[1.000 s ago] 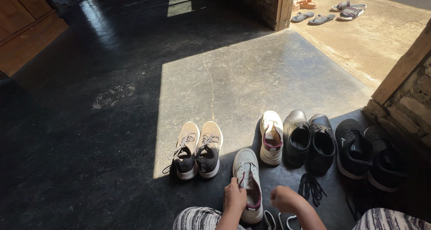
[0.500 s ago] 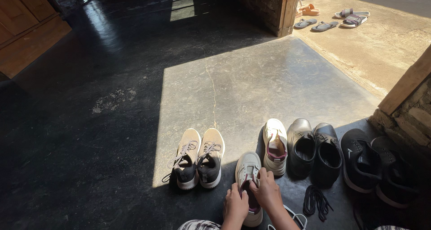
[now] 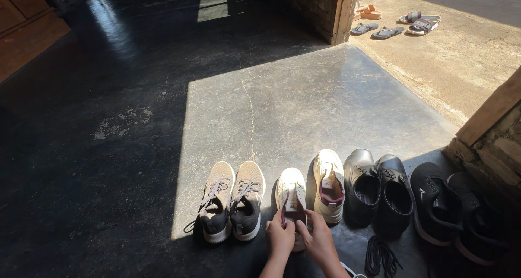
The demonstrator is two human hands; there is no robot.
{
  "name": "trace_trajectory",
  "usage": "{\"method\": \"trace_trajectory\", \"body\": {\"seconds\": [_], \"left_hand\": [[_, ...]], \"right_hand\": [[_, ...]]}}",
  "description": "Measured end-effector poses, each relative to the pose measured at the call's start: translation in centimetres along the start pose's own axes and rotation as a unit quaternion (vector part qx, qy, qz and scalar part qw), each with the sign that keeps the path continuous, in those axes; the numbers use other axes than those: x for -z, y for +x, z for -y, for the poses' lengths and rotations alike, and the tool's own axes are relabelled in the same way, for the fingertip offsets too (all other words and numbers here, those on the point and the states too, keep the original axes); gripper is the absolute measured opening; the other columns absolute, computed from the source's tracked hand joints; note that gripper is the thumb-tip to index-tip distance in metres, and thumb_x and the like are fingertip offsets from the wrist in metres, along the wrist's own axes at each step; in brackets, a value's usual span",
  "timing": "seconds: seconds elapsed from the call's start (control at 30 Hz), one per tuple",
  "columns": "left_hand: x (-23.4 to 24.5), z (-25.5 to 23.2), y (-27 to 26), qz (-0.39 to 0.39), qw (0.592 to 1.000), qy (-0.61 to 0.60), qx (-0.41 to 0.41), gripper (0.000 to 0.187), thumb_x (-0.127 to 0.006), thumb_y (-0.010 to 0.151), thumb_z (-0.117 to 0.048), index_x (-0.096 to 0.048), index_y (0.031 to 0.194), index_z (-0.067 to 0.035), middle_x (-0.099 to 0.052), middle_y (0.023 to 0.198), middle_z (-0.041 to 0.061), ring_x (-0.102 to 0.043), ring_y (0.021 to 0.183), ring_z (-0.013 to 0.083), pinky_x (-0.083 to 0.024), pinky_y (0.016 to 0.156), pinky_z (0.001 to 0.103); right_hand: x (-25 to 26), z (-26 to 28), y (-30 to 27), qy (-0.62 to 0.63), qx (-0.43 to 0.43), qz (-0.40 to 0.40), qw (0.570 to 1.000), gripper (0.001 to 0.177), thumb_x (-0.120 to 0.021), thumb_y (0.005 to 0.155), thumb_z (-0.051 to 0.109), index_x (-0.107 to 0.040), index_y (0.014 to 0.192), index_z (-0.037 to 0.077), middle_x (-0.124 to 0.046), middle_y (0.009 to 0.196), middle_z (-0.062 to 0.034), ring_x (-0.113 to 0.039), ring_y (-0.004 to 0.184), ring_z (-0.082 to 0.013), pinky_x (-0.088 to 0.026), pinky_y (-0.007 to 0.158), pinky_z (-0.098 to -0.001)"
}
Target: The person sits on the floor and laces a pair of white sneakers. They thread the laces through the eyelets and tie them, then adjust the laces and place the shoes back in line with other footwear.
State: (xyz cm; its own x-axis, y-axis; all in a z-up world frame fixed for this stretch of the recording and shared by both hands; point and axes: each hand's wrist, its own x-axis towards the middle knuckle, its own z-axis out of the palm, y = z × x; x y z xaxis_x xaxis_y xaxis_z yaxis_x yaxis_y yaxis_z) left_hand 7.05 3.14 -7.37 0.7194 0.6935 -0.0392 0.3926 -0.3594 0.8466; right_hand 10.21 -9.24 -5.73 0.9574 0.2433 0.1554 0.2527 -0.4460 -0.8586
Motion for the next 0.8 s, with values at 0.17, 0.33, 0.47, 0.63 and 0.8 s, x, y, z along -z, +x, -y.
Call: {"method": "trace_trajectory", "body": {"seconds": [0.17, 0.33, 0.47, 0.63, 0.8], "left_hand": [[-0.6, -2.7, 2.9, 0.042, 0.991, -0.112, 0.066, 0.048, -0.063, 0.085, -0.022, -0.067, 0.133, -0.016, -0.061, 0.104, 0.015, -0.077, 0.075, 0.0275, -0.061, 0.051, 0.034], [-0.6, -4.1, 4.3, 0.05, 0.993, -0.099, 0.05, 0.046, -0.063, 0.087, -0.024, -0.068, 0.132, -0.017, -0.06, 0.1, 0.016, -0.077, 0.071, 0.0269, -0.06, 0.051, 0.033], [-1.0, -4.7, 4.8, 0.045, 0.993, -0.1, 0.036, 0.049, -0.062, 0.089, -0.028, -0.066, 0.137, -0.018, -0.06, 0.096, 0.015, -0.075, 0.066, 0.0254, -0.06, 0.05, 0.033], [-1.3, -4.8, 6.4, 0.059, 0.994, -0.084, 0.022, 0.034, -0.061, 0.093, -0.032, -0.074, 0.11, -0.006, -0.063, 0.095, 0.014, -0.076, 0.06, 0.0235, -0.059, 0.049, 0.031], [-1.7, -4.5, 7.6, 0.061, 0.992, -0.105, 0.035, 0.038, -0.062, 0.093, -0.034, -0.072, 0.107, 0.0, -0.067, 0.097, 0.015, -0.075, 0.059, 0.022, -0.059, 0.048, 0.031]], "right_hand": [[-0.7, -2.1, -0.5, 0.082, -0.088, -0.102, 0.987, 0.06, -0.076, 0.083, 0.022, -0.053, 0.138, 0.009, -0.058, 0.122, -0.0179, -0.073, 0.093, -0.0221, -0.063, 0.073, -0.0372], [0.5, -5.1, 1.9, 0.065, -0.192, -0.2, 0.959, 0.094, -0.085, 0.077, 0.025, -0.031, 0.153, 0.01, -0.052, 0.116, -0.0218, -0.072, 0.076, -0.0235, -0.061, 0.069, -0.0372], [-0.7, -6.9, 3.7, -0.023, -0.173, -0.186, 0.967, 0.081, -0.083, 0.078, 0.026, -0.042, 0.147, 0.01, -0.053, 0.116, -0.021, -0.071, 0.069, -0.0235, -0.06, 0.073, -0.0324], [-2.3, -7.5, 4.3, -0.03, -0.123, -0.211, 0.969, 0.077, -0.079, 0.081, 0.027, -0.042, 0.147, 0.008, -0.056, 0.111, -0.0192, -0.066, 0.078, -0.0238, -0.057, 0.074, -0.0347], [-1.9, -6.2, 4.7, -0.038, -0.14, -0.22, 0.965, 0.074, -0.078, 0.084, 0.028, -0.044, 0.147, 0.01, -0.053, 0.112, -0.0196, -0.066, 0.077, -0.0242, -0.056, 0.076, -0.0361]]}}
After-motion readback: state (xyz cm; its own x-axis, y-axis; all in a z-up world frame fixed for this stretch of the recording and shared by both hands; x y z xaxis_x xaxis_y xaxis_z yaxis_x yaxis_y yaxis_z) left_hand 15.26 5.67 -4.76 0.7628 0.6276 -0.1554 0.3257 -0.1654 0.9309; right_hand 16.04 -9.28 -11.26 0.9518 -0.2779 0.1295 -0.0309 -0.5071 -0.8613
